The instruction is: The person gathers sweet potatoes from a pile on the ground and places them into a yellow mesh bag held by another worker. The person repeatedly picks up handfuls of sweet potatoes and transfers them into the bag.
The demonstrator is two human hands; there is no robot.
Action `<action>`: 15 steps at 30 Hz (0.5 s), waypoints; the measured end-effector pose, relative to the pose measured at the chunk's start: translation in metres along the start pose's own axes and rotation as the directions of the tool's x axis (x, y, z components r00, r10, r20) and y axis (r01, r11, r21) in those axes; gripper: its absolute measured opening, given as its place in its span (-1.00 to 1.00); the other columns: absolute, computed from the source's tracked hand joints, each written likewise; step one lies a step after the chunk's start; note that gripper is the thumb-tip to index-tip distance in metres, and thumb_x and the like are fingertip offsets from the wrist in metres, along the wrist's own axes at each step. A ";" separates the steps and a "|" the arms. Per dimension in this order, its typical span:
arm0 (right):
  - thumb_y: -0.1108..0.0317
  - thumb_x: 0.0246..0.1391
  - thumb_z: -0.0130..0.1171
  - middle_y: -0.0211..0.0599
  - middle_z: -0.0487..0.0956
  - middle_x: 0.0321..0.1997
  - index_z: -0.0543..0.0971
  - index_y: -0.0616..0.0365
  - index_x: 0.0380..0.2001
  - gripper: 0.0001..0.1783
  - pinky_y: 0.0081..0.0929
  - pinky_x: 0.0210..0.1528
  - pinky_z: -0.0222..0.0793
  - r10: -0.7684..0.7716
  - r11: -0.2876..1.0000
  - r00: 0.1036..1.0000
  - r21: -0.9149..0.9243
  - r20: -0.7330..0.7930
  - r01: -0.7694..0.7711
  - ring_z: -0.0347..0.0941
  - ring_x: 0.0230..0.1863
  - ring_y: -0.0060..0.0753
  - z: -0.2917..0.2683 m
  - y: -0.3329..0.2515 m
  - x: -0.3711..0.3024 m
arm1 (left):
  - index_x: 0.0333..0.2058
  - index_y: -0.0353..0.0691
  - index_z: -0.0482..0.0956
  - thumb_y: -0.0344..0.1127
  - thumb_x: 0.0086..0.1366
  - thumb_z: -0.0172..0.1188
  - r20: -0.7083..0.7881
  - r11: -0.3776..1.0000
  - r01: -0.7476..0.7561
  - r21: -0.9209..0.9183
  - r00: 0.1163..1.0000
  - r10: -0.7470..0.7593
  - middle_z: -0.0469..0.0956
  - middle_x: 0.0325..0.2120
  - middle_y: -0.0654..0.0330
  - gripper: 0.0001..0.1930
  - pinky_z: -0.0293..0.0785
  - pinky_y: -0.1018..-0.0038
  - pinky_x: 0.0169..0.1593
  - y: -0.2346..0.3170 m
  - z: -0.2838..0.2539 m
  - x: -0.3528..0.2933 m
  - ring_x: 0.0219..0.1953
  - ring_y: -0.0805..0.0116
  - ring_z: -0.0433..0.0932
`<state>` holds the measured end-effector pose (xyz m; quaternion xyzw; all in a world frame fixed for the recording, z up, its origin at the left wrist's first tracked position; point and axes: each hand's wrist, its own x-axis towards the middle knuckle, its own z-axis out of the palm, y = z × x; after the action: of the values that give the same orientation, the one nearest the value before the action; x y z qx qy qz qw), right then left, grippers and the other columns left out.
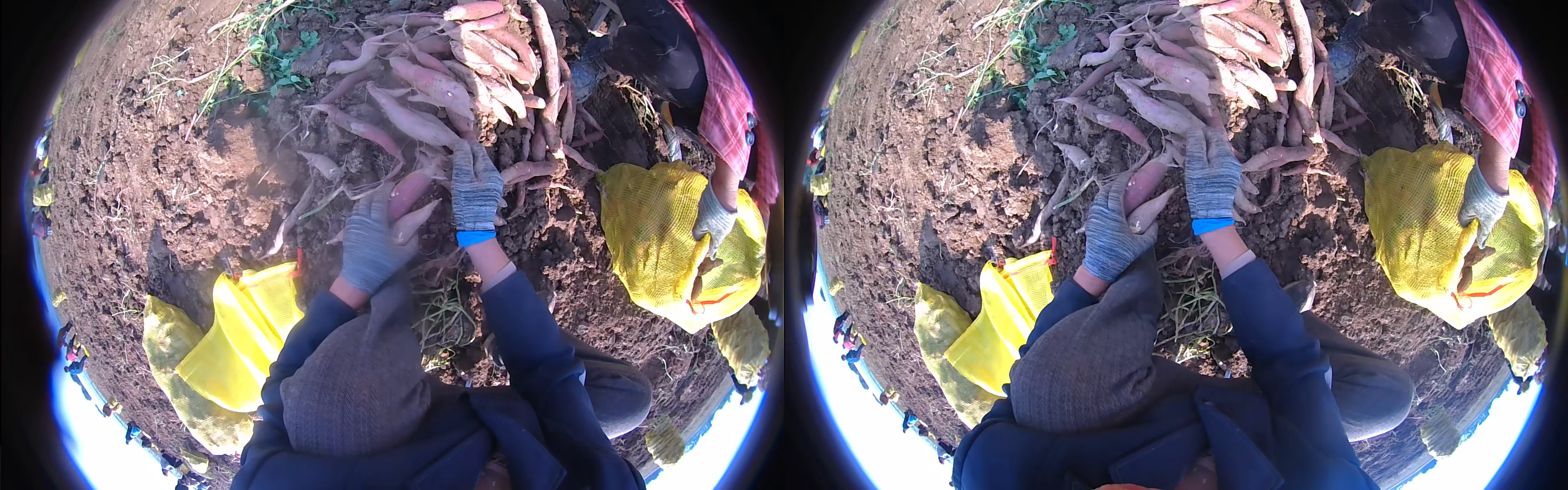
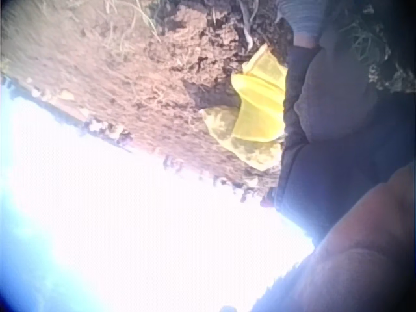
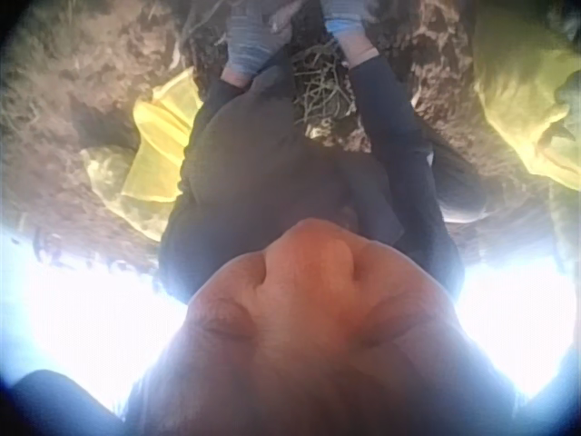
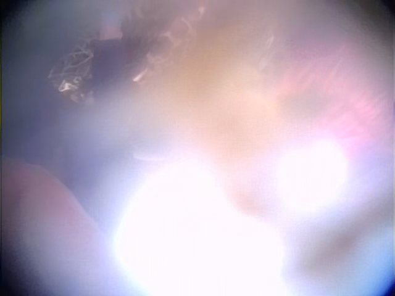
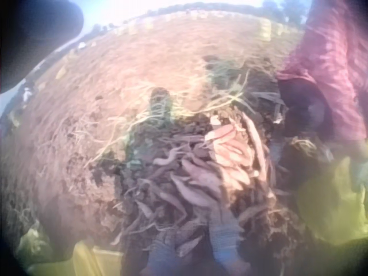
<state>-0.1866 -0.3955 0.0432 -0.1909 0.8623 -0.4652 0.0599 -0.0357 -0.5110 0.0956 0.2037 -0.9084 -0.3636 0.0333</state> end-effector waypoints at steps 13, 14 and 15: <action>0.17 -0.02 0.31 0.07 0.56 -0.09 0.52 0.23 0.01 -0.46 -0.10 0.05 0.45 -0.137 0.954 0.844 -0.159 0.518 0.253 0.53 -0.02 0.05 0.077 -0.037 0.027 | 0.18 -0.23 0.37 -0.04 0.25 0.29 0.355 -0.289 0.222 -0.931 0.730 -0.584 0.52 -0.07 0.08 -0.39 0.46 0.27 -0.01 -0.059 -0.018 0.002 -0.10 0.18 0.53; 0.18 -0.04 0.31 0.07 0.57 -0.11 0.53 0.25 0.02 -0.44 -0.10 0.03 0.46 -0.166 0.966 0.856 -0.095 0.489 0.241 0.54 -0.04 0.03 0.058 -0.037 0.020 | 0.20 -0.22 0.35 -0.03 0.26 0.27 0.325 -0.263 0.209 -0.942 0.763 -0.559 0.52 -0.05 0.06 -0.37 0.47 0.24 0.03 -0.059 -0.017 0.007 -0.06 0.15 0.54; 0.21 -0.09 0.32 0.07 0.57 -0.12 0.53 0.26 0.00 -0.44 -0.11 0.04 0.46 -0.252 0.962 0.894 -0.002 0.371 0.273 0.54 -0.05 0.05 0.038 -0.038 0.015 | 0.22 -0.22 0.33 -0.02 0.27 0.26 0.279 -0.201 0.201 -0.959 0.794 -0.540 0.52 -0.03 0.05 -0.36 0.47 0.21 0.07 -0.059 -0.016 0.013 -0.02 0.13 0.54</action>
<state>-0.1792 -0.4498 0.0549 -0.3907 0.8144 -0.4014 0.1517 -0.0237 -0.5651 0.0669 0.4169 -0.2392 -0.8611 0.1656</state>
